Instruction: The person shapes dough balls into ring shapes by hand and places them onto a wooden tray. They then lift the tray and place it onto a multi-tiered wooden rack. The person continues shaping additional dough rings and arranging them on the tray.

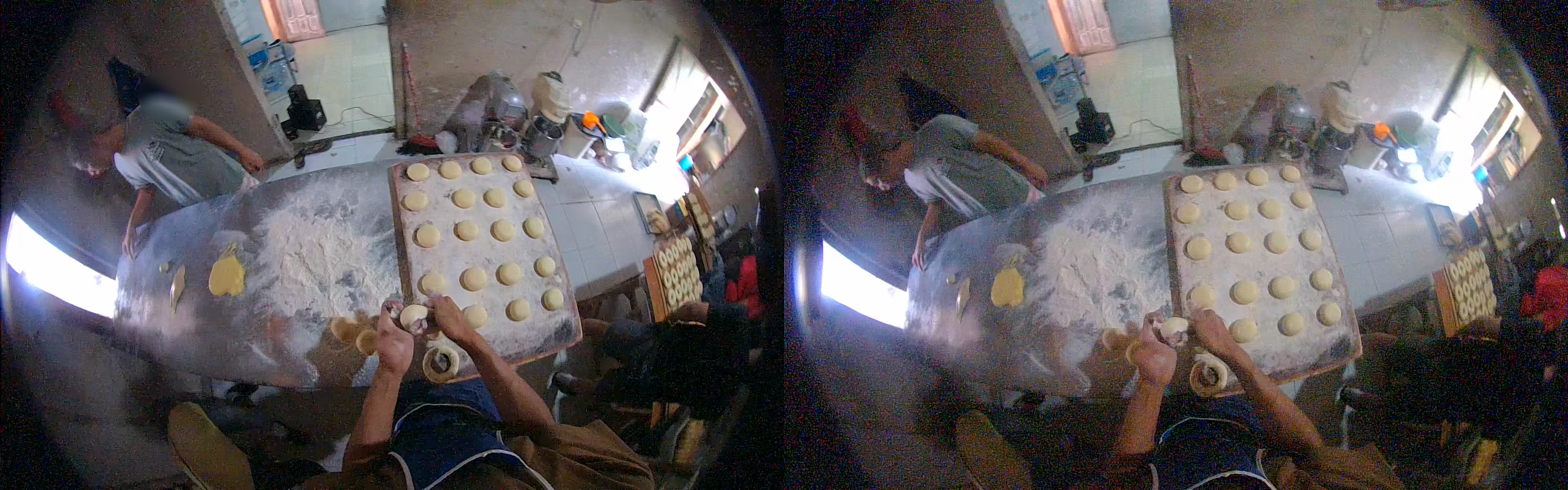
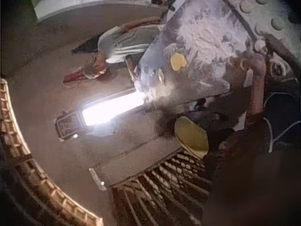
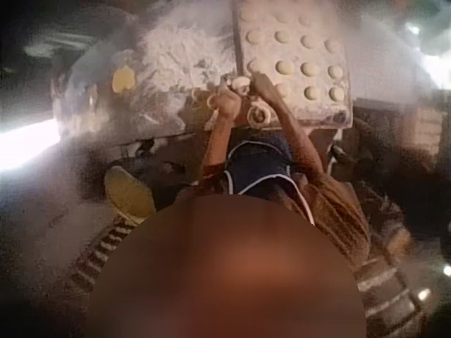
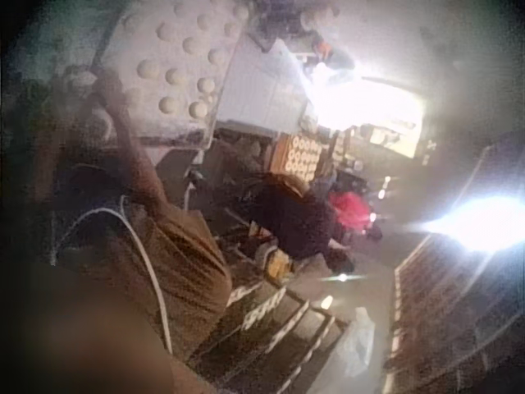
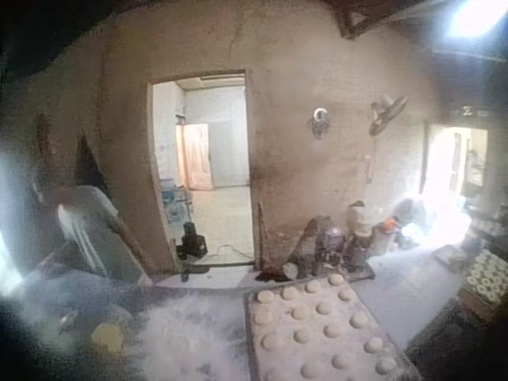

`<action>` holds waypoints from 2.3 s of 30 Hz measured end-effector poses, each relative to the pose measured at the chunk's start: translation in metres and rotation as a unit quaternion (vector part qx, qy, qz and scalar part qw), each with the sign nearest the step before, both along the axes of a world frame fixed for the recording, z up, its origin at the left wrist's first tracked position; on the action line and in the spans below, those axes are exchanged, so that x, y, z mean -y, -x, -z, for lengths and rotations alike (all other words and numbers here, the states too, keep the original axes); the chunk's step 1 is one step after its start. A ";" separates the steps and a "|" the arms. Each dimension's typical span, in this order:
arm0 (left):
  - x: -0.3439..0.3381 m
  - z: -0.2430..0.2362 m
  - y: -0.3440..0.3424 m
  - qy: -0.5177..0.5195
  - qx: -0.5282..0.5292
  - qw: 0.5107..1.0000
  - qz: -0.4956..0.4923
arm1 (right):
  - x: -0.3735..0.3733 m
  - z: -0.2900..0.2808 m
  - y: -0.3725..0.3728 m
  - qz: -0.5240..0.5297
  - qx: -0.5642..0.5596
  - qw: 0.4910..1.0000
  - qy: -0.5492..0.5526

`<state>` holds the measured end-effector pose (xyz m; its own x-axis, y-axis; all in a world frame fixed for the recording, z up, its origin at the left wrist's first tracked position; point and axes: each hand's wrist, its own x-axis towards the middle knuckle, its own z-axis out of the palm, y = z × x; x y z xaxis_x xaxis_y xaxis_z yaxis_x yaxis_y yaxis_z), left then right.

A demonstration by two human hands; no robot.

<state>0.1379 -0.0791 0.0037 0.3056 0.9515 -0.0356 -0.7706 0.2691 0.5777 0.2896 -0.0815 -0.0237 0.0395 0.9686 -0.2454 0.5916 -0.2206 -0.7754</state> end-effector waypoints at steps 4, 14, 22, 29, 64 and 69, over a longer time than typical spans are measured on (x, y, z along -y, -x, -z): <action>-0.001 0.005 0.007 0.028 -0.169 0.985 -0.004 | 0.027 -0.017 0.024 0.252 -0.473 0.844 -0.033; 0.018 0.038 -0.027 -0.034 -0.166 0.985 0.016 | 0.064 -0.024 0.048 0.416 -0.255 0.869 -0.079; 0.034 0.092 -0.050 -0.326 -0.305 0.872 -0.200 | 0.104 -0.008 0.013 0.165 0.113 0.970 -0.140; 0.055 0.068 -0.051 -0.294 -0.366 0.883 0.009 | 0.139 -0.003 0.003 0.130 0.191 0.943 -0.240; 0.069 0.010 -0.124 -0.234 -0.754 0.600 0.129 | 0.170 -0.026 -0.080 0.201 0.042 0.977 -0.054; 0.082 0.026 -0.108 -0.376 -0.730 0.565 0.080 | 0.196 -0.025 -0.106 0.151 0.077 0.983 -0.076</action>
<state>0.2459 -0.1613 -0.0221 0.5576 0.8294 0.0348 0.6746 -0.4772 0.5632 0.3954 -0.2776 0.0013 0.3569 0.9317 -0.0675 0.6296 -0.2933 -0.7195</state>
